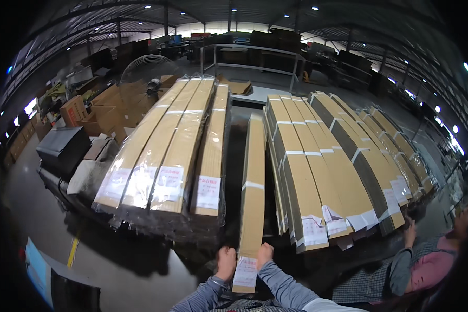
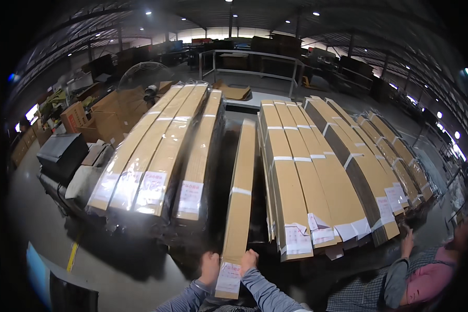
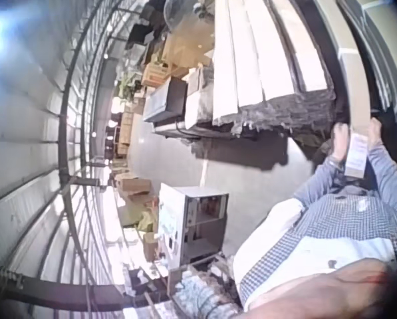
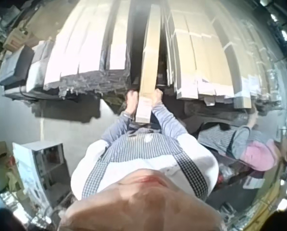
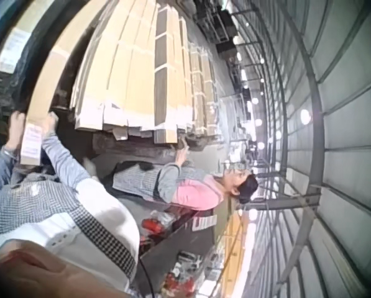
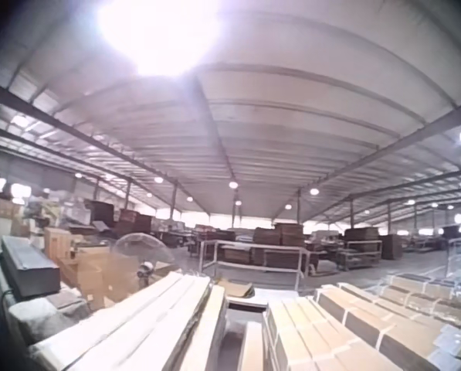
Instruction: Organizing long cardboard boxes containing products by checking labels and stacking them on a pallet, followed by preparing plastic bags on a work table.
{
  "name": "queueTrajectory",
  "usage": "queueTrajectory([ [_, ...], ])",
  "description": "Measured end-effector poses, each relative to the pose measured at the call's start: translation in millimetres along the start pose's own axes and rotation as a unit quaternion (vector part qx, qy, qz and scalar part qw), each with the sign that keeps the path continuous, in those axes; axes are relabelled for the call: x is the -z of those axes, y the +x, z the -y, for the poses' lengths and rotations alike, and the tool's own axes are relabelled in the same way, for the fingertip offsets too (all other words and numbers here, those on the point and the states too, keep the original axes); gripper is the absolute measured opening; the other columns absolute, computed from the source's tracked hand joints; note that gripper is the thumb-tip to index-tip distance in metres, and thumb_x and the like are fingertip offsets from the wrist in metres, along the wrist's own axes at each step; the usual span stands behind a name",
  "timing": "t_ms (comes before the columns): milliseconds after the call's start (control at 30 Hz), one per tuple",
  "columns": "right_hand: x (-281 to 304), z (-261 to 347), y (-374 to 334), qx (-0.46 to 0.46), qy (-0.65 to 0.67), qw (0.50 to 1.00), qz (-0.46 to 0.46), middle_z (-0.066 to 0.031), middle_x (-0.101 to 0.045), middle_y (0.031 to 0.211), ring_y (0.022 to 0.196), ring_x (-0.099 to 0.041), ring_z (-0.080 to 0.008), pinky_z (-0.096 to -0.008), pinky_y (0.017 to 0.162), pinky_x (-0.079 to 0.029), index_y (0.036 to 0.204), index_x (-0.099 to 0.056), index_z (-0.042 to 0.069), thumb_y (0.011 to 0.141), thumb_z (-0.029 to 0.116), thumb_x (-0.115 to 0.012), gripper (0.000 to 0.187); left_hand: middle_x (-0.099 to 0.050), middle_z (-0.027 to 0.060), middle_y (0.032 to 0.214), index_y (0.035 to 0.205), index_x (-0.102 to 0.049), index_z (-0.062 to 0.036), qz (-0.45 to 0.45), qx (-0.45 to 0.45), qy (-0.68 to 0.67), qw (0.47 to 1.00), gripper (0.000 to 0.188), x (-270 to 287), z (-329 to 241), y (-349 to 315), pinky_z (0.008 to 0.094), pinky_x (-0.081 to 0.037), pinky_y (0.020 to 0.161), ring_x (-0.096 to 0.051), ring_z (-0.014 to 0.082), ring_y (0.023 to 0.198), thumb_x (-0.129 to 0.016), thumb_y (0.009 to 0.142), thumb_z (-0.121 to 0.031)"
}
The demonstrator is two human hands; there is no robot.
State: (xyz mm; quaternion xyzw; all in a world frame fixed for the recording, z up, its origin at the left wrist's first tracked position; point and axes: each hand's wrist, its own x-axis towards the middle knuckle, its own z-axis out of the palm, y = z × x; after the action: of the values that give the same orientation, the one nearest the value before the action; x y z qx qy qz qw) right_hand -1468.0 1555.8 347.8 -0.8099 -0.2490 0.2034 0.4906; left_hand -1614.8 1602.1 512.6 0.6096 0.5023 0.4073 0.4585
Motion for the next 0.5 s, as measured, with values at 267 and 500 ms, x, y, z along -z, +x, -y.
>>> queueTrajectory([
  [267,54.3,73.7,-105.7,-0.063,0.009,0.997,0.037,-0.0187,-0.062,0.087,0.08,-0.059,-0.0283,-0.0394,0.075,-0.048,0.088,-0.057,-0.007,0.08,-0.002,-0.046,0.015,-0.065,0.0195,0.078,0.116,-0.064,-0.01,0.109,-0.035,0.259,0.959,0.032,62.1,84.7,-71.6,0.0443,-0.051,0.068,-0.065,0.0353,0.073,-0.057,0.086,-0.017],
  [500,86.6,79.9,-146.6,0.066,0.123,0.983,0.118,-0.0117,-0.068,0.101,0.094,-0.065,-0.025,-0.0336,0.08,-0.049,0.103,-0.063,-0.002,0.093,0.014,-0.052,0.022,-0.061,0.0147,0.068,0.128,-0.057,-0.0184,0.106,-0.055,0.093,0.989,0.044,109.5,16.3,-120.5,0.0403,-0.05,0.06,-0.064,0.0314,0.063,-0.062,0.085,-0.012],
])
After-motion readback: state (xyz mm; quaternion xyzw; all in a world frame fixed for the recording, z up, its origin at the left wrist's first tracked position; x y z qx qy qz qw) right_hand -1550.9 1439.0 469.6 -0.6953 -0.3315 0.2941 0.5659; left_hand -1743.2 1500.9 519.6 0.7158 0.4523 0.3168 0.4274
